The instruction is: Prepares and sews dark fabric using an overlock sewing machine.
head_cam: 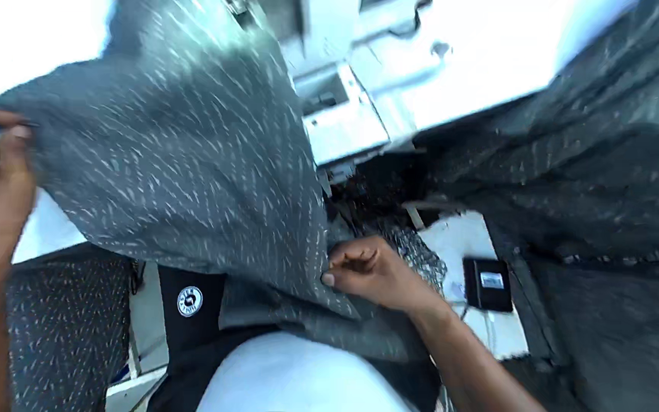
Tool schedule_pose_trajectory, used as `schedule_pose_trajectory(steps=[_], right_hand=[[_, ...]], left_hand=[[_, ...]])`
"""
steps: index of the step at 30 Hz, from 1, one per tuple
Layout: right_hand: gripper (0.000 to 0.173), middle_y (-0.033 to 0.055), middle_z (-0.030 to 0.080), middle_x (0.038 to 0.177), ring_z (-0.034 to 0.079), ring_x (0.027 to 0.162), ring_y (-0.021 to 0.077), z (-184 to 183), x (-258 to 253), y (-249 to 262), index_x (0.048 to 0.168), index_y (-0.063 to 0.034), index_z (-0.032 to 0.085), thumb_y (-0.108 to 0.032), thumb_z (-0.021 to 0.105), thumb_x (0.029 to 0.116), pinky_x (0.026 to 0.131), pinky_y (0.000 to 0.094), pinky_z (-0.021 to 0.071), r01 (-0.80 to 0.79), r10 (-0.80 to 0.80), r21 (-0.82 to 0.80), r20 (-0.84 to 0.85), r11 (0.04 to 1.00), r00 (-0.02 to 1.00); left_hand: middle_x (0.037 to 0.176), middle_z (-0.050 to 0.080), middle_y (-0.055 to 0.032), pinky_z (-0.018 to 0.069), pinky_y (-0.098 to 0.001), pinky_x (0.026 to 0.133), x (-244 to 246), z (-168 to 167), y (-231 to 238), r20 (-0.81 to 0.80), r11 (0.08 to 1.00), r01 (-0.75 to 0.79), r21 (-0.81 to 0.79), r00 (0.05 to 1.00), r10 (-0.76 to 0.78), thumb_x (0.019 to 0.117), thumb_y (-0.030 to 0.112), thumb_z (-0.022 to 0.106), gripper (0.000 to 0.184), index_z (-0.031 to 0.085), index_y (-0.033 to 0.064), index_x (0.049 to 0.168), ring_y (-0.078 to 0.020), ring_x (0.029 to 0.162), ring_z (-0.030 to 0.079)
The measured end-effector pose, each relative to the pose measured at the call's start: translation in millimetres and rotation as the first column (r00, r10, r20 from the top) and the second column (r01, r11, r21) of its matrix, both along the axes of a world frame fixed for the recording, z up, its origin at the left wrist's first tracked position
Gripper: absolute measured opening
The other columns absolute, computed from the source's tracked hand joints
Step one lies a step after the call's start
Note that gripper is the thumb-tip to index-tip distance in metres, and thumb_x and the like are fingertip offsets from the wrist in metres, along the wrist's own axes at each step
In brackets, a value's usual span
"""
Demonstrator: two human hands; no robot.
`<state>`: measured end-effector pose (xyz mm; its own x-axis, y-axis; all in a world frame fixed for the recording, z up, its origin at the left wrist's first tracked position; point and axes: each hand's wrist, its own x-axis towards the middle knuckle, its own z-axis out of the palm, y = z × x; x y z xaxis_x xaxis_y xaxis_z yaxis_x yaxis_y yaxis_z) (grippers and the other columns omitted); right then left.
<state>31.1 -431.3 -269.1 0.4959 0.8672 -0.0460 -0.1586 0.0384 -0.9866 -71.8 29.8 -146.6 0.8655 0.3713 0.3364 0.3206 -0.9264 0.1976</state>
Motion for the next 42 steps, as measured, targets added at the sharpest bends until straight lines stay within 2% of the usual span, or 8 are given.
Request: schedule_pose_trajectory(steps=[7,14,20,23,27,32,36,42], right_hand=[[0.01,-0.0065,0.068,0.074,0.062,0.062,0.0012,-10,4,7,0.1,-0.0094,0.075,-0.018,0.07,0.0962,0.057,0.0211,0.0554,0.033,-0.037,-0.095,-0.037,0.995,0.999],[0.021,-0.0004,0.068,0.082,0.063,0.08,0.0034,-16,9,12,0.078,-0.0068,0.071,-0.022,0.071,0.0933,0.07,0.0212,0.0528,-0.026,0.028,-0.013,0.192,1.0,0.981],[0.015,-0.0065,0.065,0.071,0.058,0.063,-0.004,-7,12,18,0.084,-0.0098,0.07,-0.02,0.071,0.0956,0.056,0.0143,0.0484,-0.02,0.012,0.15,0.06,0.988,0.998],[0.011,-0.012,0.065,0.073,0.057,0.064,-0.008,4,21,26,0.09,-0.0148,0.07,-0.023,0.07,0.0975,0.058,0.011,0.0475,0.002,-0.005,0.225,0.013,0.974,1.0],[0.008,-0.0122,0.066,0.075,0.059,0.067,-0.0075,16,36,43,0.09,-0.0151,0.07,-0.019,0.07,0.0965,0.06,0.012,0.0494,0.065,-0.072,0.242,0.021,0.968,0.997],[0.005,-0.0063,0.066,0.071,0.06,0.062,-0.0029,31,50,65,0.09,-0.0107,0.068,-0.011,0.069,0.0948,0.058,0.0148,0.0513,0.13,-0.148,0.256,0.052,0.958,0.988],[0.005,-0.0036,0.062,0.065,0.056,0.056,-0.0013,42,58,76,0.088,-0.0072,0.067,-0.003,0.068,0.0914,0.053,0.0148,0.0488,0.163,-0.184,0.274,0.056,0.948,0.981],[0.006,-0.0004,0.059,0.061,0.053,0.049,0.0022,56,69,89,0.086,-0.0053,0.066,-0.003,0.065,0.0913,0.045,0.017,0.0457,0.211,-0.231,0.261,0.05,0.942,0.972]], left_hand=[[0.148,0.054,-0.0178,0.0467,-0.063,0.098,-4,-32,-77,-0.219,0.91,0.414,-0.007,0.887,-0.406,0.0906,0.068,0.056,0.085,0.051,0.0063,0.149,-0.0406,0.126,0.057],[0.11,0.071,-0.0094,0.0516,-0.0435,0.098,-34,-52,-38,-0.034,0.813,0.579,0.053,0.815,-0.578,0.101,0.026,0.055,0.024,0.074,0.0111,0.096,-0.026,0.109,0.065],[0.112,0.071,0.007,0.0546,-0.023,0.096,-27,-26,-43,0.131,0.844,0.404,-0.352,0.915,-0.383,0.1079,0.039,0.048,0.028,0.063,0.0151,0.107,-0.0013,0.11,0.066],[0.08,0.067,0.0103,0.0543,-0.0138,0.058,-15,-6,-47,0.081,0.609,0.157,-0.778,0.985,-0.151,0.1058,0.032,0.051,0.017,0.063,0.0217,0.102,0.0022,0.064,0.063],[0.079,0.074,0.0063,0.0584,-0.0165,0.058,-3,27,-54,0.021,0.213,0.002,-0.977,0.996,0.091,0.1061,0.016,0.036,0.039,0.073,0.02,0.098,0.0015,0.065,0.068],[0.128,0.065,-0.0078,0.0566,-0.0379,0.08,10,17,-46,0.172,0.89,0.032,-0.455,0.984,0.053,0.1013,0.025,0.062,0.043,0.051,0.009,0.139,-0.0162,0.097,0.067],[0.131,0.062,-0.0156,0.0551,-0.0479,0.061,9,-14,-97,-0.102,0.958,0.042,-0.283,0.992,-0.073,0.0893,0.063,0.063,0.081,0.051,0.0058,0.146,-0.0229,0.076,0.065],[0.08,0.069,-0.0014,0.0587,-0.0334,0.05,10,-16,-74,-0.01,0.874,-0.078,-0.479,0.996,0.084,0.1015,0.03,0.058,0.024,0.067,0.0087,0.107,-0.0114,0.057,0.065]])
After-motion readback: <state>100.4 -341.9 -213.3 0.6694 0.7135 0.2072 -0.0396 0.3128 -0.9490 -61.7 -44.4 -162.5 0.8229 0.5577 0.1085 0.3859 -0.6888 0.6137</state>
